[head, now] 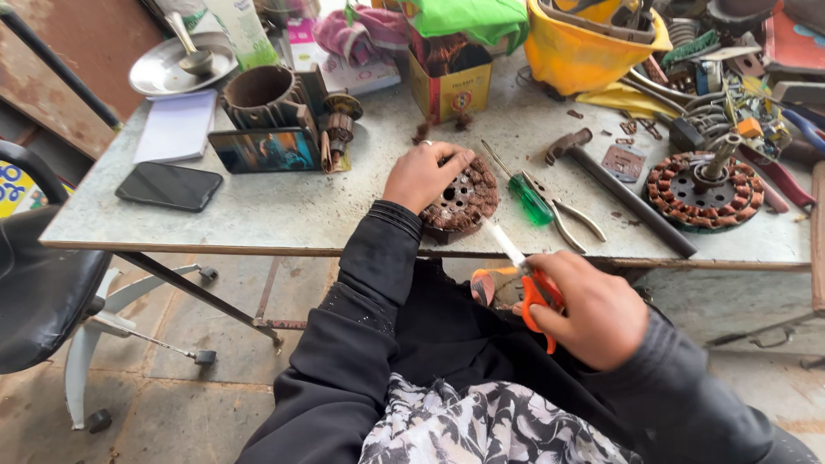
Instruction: The person uses a screwdriver and scissors to remove copper wire from a circular stator component on a workbench. They repeatedly pry and cut the wire, occasionally pausing to adjust the component or retrieve more wire from their lap.
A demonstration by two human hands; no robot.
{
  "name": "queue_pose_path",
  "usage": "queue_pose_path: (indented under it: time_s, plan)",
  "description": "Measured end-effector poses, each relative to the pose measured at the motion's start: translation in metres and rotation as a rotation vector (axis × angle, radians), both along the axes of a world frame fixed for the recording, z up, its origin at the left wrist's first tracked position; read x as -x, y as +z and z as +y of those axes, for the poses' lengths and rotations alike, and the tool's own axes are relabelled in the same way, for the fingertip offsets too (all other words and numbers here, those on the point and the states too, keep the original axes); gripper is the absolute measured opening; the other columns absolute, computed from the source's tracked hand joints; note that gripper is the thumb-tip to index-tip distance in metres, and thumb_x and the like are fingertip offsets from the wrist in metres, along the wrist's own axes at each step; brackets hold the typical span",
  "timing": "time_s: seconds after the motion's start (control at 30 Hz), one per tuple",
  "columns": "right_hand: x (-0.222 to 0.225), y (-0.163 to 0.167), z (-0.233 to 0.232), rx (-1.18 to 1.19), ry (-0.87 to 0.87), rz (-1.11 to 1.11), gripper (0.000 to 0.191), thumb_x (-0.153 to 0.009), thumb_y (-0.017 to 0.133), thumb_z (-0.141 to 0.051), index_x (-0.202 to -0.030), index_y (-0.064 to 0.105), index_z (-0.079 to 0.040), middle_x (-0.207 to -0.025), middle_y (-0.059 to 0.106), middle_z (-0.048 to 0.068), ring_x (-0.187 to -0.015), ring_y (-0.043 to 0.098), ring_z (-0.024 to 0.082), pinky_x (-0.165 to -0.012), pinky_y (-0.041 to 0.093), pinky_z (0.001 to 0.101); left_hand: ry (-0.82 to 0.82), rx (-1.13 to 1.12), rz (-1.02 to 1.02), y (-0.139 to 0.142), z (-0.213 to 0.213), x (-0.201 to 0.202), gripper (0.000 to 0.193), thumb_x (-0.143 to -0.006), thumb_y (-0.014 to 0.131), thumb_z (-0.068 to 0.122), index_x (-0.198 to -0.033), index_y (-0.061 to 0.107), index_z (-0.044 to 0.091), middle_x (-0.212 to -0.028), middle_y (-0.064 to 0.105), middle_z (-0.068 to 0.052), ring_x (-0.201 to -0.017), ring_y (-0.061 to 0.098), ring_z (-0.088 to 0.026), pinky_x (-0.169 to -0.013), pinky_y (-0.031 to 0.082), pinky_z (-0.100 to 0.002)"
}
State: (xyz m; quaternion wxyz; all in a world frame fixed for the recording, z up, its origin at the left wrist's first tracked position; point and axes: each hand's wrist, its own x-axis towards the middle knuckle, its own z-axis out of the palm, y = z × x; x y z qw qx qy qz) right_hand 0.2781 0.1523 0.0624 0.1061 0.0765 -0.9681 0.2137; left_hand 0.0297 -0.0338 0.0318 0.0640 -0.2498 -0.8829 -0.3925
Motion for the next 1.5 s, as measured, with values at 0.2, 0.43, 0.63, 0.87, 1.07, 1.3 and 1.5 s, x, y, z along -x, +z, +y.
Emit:
queue_pose_path:
  time_s: [0.2,0.43,0.63,0.87,1.07,1.3,1.5]
  plan:
    - [0.031,-0.042,0.022,1.043,0.191,-0.660,0.044,-0.085,0.069,-0.019,-0.122,0.047,-0.009,-0.089,0.066,0.008,-0.062,0.064,0.013,-0.051,0.052,0.0269,-0.010,-0.012,-0.006,-0.002,0.000,-0.001,0.048,-0.089,0.063,0.057,-0.107,0.080,0.016,-0.108,0.078,-0.009,-0.102,0.073,-0.029,-0.089,0.055,-0.039]
    - [0.059,-0.059,0.020,1.000,0.266,-0.530,0.037,-0.085,0.079,-0.018,-0.106,0.056,0.000,-0.085,0.066,0.007,-0.064,0.059,0.010,-0.054,0.047,0.0236,0.002,-0.001,0.008,0.001,-0.001,-0.002,0.049,-0.089,0.063,0.057,-0.107,0.080,0.015,-0.110,0.077,-0.009,-0.102,0.072,-0.029,-0.090,0.054,-0.039]
    - [0.070,-0.045,0.012,0.860,0.208,-0.456,0.037,-0.079,0.083,-0.023,-0.099,0.060,0.000,-0.087,0.073,0.006,-0.072,0.062,0.006,-0.057,0.048,0.0240,0.001,-0.008,-0.024,0.001,0.000,-0.003,0.050,-0.088,0.064,0.057,-0.108,0.080,0.015,-0.105,0.078,-0.010,-0.097,0.074,-0.027,-0.086,0.056,-0.038]
    - [0.074,-0.016,0.005,0.693,0.112,-0.513,0.044,-0.075,0.086,-0.032,-0.095,0.066,0.002,-0.080,0.072,0.008,-0.055,0.055,0.009,-0.048,0.043,0.0252,-0.001,-0.002,-0.024,0.002,0.000,-0.004,0.049,-0.089,0.063,0.057,-0.108,0.080,0.015,-0.104,0.078,-0.009,-0.095,0.075,-0.026,-0.084,0.057,-0.038]
    - [0.078,-0.003,-0.003,0.630,0.057,-0.558,0.047,-0.075,0.084,-0.036,-0.095,0.065,0.003,-0.075,0.073,0.010,-0.044,0.054,0.009,-0.040,0.043,0.0263,-0.003,0.011,-0.029,0.003,0.000,-0.004,0.050,-0.089,0.063,0.058,-0.108,0.080,0.016,-0.105,0.079,-0.008,-0.096,0.074,-0.026,-0.084,0.057,-0.038]
    - [0.083,-0.017,-0.001,0.820,0.047,-0.599,0.041,-0.080,0.081,-0.029,-0.097,0.063,0.003,-0.075,0.070,0.009,-0.042,0.052,0.008,-0.038,0.040,0.0236,-0.001,0.024,-0.001,0.002,0.001,-0.005,0.051,-0.089,0.062,0.061,-0.106,0.081,0.016,-0.104,0.078,-0.009,-0.096,0.074,-0.027,-0.084,0.056,-0.039]
    - [0.092,-0.034,0.004,1.189,0.096,-0.688,0.032,-0.090,0.070,-0.026,-0.101,0.057,0.001,-0.070,0.063,0.008,-0.040,0.055,0.012,-0.034,0.031,0.0224,-0.002,0.015,0.012,0.001,0.001,-0.005,0.051,-0.090,0.062,0.061,-0.106,0.081,0.016,-0.103,0.079,-0.009,-0.095,0.074,-0.028,-0.084,0.057,-0.039]
